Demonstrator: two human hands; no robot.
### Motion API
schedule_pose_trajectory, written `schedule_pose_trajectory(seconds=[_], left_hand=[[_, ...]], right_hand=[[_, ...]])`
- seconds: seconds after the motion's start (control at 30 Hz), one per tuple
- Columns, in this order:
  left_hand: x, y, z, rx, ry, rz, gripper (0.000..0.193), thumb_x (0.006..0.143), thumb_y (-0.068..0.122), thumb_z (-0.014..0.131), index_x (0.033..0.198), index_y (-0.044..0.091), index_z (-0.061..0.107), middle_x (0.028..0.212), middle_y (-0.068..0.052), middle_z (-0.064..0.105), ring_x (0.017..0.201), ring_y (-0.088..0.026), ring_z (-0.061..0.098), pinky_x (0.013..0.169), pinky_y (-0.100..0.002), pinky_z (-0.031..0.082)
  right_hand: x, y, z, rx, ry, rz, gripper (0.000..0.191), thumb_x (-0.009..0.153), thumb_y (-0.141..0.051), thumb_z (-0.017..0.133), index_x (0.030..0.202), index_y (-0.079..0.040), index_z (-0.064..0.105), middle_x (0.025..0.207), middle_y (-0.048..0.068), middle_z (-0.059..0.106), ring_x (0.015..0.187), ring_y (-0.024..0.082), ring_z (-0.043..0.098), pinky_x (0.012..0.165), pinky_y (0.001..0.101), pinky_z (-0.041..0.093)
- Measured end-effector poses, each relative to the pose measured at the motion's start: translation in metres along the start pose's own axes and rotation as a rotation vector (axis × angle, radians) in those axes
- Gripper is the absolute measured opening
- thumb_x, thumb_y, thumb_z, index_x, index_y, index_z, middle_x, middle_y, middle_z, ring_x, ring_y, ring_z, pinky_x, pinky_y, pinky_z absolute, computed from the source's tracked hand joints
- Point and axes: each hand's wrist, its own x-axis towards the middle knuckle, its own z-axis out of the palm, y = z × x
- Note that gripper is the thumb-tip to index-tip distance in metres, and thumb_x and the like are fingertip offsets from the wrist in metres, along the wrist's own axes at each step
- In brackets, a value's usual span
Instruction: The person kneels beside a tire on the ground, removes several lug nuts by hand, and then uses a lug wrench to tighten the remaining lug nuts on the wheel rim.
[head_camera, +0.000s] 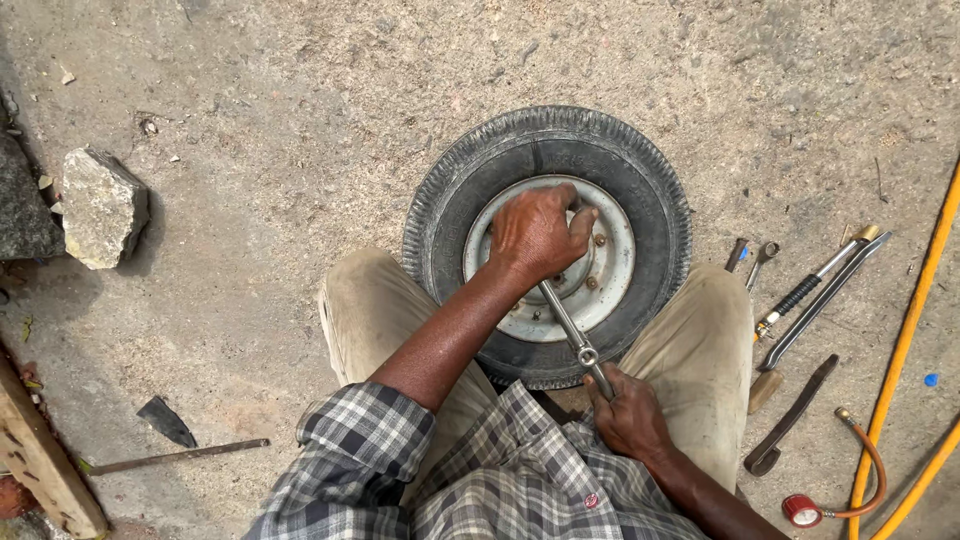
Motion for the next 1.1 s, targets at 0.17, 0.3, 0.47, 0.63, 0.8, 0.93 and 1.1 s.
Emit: schedule_pose_trajectory(seconds=[0.17, 0.3, 0.47, 0.63, 0.8, 0.93, 1.1], left_hand=[[0.001, -0.005, 0.001, 0.064, -0.001, -0.068, 0.033, 0.090, 0.037, 0.068, 0.096, 0.005, 0.075, 0.083, -0.021, 0.073, 0.082, -0.038, 0.073, 0.078, -0.056, 0.056], [-0.015, -0.026, -0.003, 0.099, -0.006, -0.128, 0.038, 0.087, 0.040, 0.072, 0.103, 0.006, 0.076, 0.095, -0.025, 0.074, 0.091, -0.042, 0.072, 0.083, -0.055, 0.056], [-0.066, -0.062, -0.010, 0.015, -0.011, -0.289, 0.040, 0.091, 0.044, 0.068, 0.106, 0.009, 0.078, 0.091, -0.022, 0.077, 0.090, -0.039, 0.075, 0.085, -0.053, 0.056], [-0.124, -0.070, -0.013, -0.009, -0.063, -0.319, 0.040, 0.094, 0.046, 0.067, 0.100, 0.008, 0.079, 0.079, -0.020, 0.075, 0.072, -0.034, 0.074, 0.074, -0.051, 0.058], [-0.118, -0.045, -0.003, -0.215, -0.001, -0.229, 0.042, 0.096, 0.045, 0.064, 0.092, 0.005, 0.079, 0.065, -0.016, 0.072, 0.058, -0.028, 0.071, 0.062, -0.047, 0.057], [-0.093, -0.021, 0.009, -0.236, 0.044, -0.103, 0.044, 0.096, 0.045, 0.064, 0.091, 0.004, 0.080, 0.063, -0.019, 0.069, 0.060, -0.033, 0.071, 0.064, -0.050, 0.054], [-0.108, -0.025, 0.022, -0.275, 0.122, -0.177, 0.045, 0.095, 0.045, 0.064, 0.088, 0.002, 0.078, 0.071, -0.023, 0.071, 0.068, -0.038, 0.072, 0.070, -0.052, 0.055]], right_hand=[[0.011, -0.023, -0.012, -0.120, -0.034, 0.138, 0.018, 0.100, -0.022, 0.053, 0.103, -0.010, 0.065, 0.058, 0.003, 0.058, 0.041, 0.016, 0.053, 0.038, 0.0383, 0.052], [0.023, -0.053, -0.044, -0.326, -0.015, 0.118, 0.038, 0.095, -0.027, 0.062, 0.129, -0.009, 0.060, 0.077, 0.013, 0.067, 0.057, 0.020, 0.062, 0.055, 0.0429, 0.056], [0.039, -0.097, -0.062, -0.314, 0.094, -0.244, 0.070, 0.083, -0.018, 0.073, 0.148, -0.008, 0.048, 0.088, 0.014, 0.068, 0.062, 0.024, 0.062, 0.056, 0.0428, 0.055], [0.054, -0.118, -0.062, -0.593, -0.109, -0.237, 0.059, 0.080, 0.004, 0.052, 0.133, -0.019, 0.063, 0.086, 0.007, 0.069, 0.066, 0.022, 0.066, 0.060, 0.0378, 0.057], [0.056, -0.107, -0.113, -0.542, 0.065, -0.320, 0.048, 0.075, -0.001, 0.060, 0.115, -0.023, 0.073, 0.088, 0.004, 0.075, 0.070, 0.023, 0.070, 0.062, 0.0424, 0.058], [0.078, -0.099, -0.147, -0.601, 0.056, -0.256, 0.034, 0.081, -0.004, 0.062, 0.108, -0.022, 0.073, 0.091, 0.001, 0.077, 0.072, 0.021, 0.072, 0.066, 0.0399, 0.059], [0.087, -0.089, -0.141, -0.654, 0.013, -0.301, 0.041, 0.079, 0.001, 0.060, 0.109, -0.023, 0.074, 0.088, 0.002, 0.077, 0.073, 0.021, 0.071, 0.066, 0.0398, 0.057]])
